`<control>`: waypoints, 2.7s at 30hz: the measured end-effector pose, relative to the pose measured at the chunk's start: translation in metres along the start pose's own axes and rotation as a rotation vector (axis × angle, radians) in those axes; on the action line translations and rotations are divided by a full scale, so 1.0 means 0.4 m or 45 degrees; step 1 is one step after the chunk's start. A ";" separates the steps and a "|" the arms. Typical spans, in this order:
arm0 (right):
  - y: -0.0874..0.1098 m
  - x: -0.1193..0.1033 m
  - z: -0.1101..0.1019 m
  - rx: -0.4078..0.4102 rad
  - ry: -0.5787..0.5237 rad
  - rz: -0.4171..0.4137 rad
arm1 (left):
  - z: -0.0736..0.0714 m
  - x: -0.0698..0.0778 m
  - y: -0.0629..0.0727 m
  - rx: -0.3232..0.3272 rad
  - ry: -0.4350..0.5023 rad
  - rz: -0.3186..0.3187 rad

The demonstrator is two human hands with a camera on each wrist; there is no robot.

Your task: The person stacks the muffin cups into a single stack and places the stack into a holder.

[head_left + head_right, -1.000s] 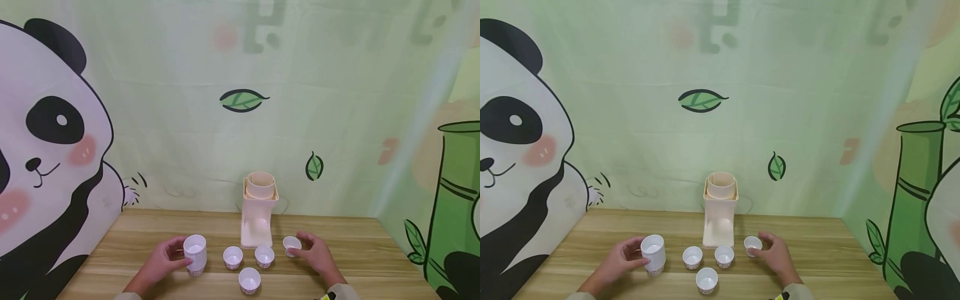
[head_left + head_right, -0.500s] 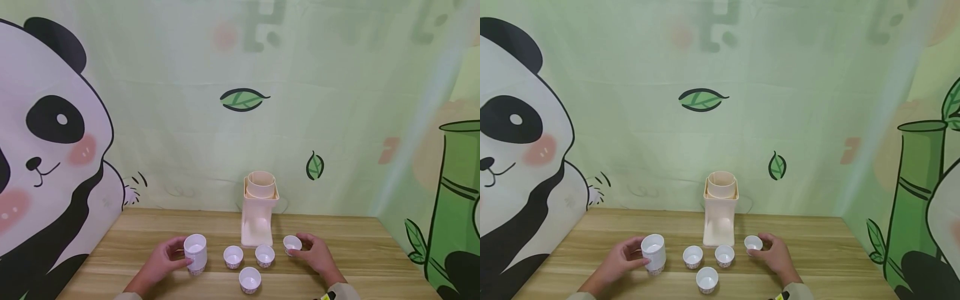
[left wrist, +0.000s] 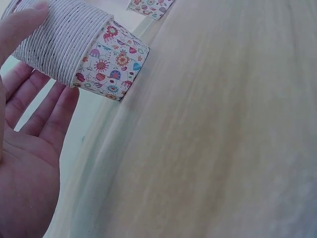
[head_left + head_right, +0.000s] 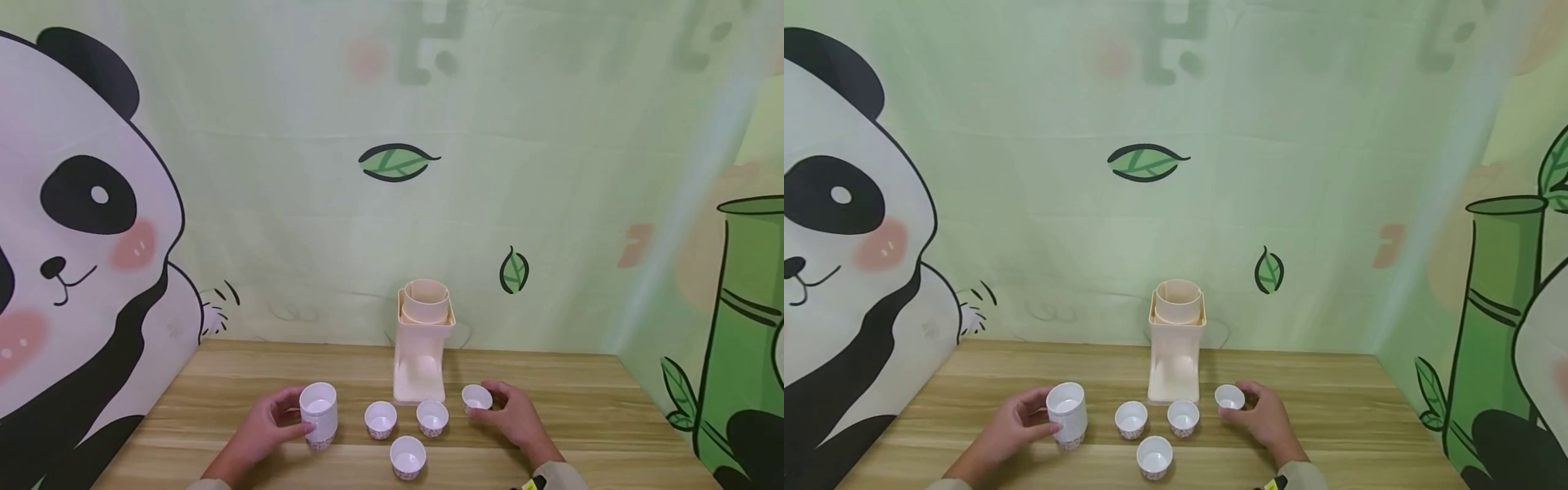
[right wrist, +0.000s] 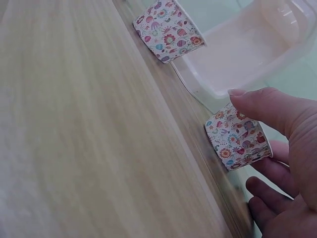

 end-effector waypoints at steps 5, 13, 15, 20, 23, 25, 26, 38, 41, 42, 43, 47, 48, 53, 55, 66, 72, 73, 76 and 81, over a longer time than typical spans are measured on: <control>-0.002 0.005 0.002 0.009 -0.007 -0.003 | -0.001 -0.002 0.001 0.001 0.002 0.000; -0.004 0.003 0.005 0.029 0.012 0.012 | 0.000 -0.004 -0.002 0.003 -0.004 -0.005; -0.003 0.001 0.007 0.032 0.005 0.020 | 0.000 -0.004 -0.002 0.006 -0.009 -0.006; 0.006 -0.013 0.007 0.032 -0.045 0.022 | 0.001 -0.002 -0.001 0.011 -0.020 -0.005; 0.007 -0.021 0.008 0.037 -0.080 0.011 | 0.001 0.001 -0.001 0.014 -0.021 -0.003; 0.006 -0.026 0.007 0.043 -0.099 0.006 | 0.000 0.002 -0.001 0.020 -0.024 -0.006; 0.006 -0.028 0.008 0.045 -0.111 0.007 | 0.001 0.003 -0.001 0.023 -0.027 -0.008; 0.013 -0.065 0.016 0.036 -0.187 0.011 | 0.000 -0.003 0.000 0.018 -0.042 -0.045; 0.016 -0.081 0.018 0.026 -0.226 0.017 | 0.000 -0.003 0.000 0.014 -0.042 -0.030; 0.016 -0.085 0.020 0.023 -0.241 0.020 | -0.001 -0.003 0.000 0.013 -0.042 -0.026; 0.017 -0.088 0.022 0.021 -0.255 0.022 | -0.001 -0.002 0.000 0.012 -0.042 -0.024; 0.017 -0.103 0.029 0.013 -0.303 0.018 | -0.001 0.000 0.000 0.008 -0.031 -0.019; 0.018 -0.107 0.031 0.008 -0.317 0.018 | -0.001 0.001 -0.001 0.008 -0.025 -0.015; 0.026 -0.136 0.037 -0.015 -0.355 -0.007 | 0.000 -0.003 -0.003 0.010 -0.006 0.008; 0.031 -0.150 0.042 -0.026 -0.374 -0.018 | 0.000 -0.004 -0.003 0.013 -0.006 0.015; 0.045 -0.203 0.081 -0.076 -0.421 -0.073 | -0.001 -0.004 -0.001 0.001 0.002 -0.018; 0.047 -0.220 0.109 -0.134 -0.431 -0.072 | -0.002 -0.002 -0.001 0.001 0.006 -0.010; 0.048 -0.223 0.114 -0.144 -0.433 -0.076 | -0.003 -0.002 -0.001 0.003 0.008 -0.011; 0.051 -0.235 0.130 -0.174 -0.445 -0.086 | -0.005 -0.002 0.000 0.012 0.014 -0.008; 0.057 -0.256 0.157 -0.199 -0.469 -0.099 | -0.005 -0.001 0.000 0.014 0.023 -0.002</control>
Point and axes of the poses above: each hand's wrist, its own y-axis away from the middle knuckle, its own z-axis out of the palm, x = y × z, the point moved 4 cm from there along -y, towards the middle knuckle, and after that the axes turned 9 degrees about x, right-handed, at the moved point
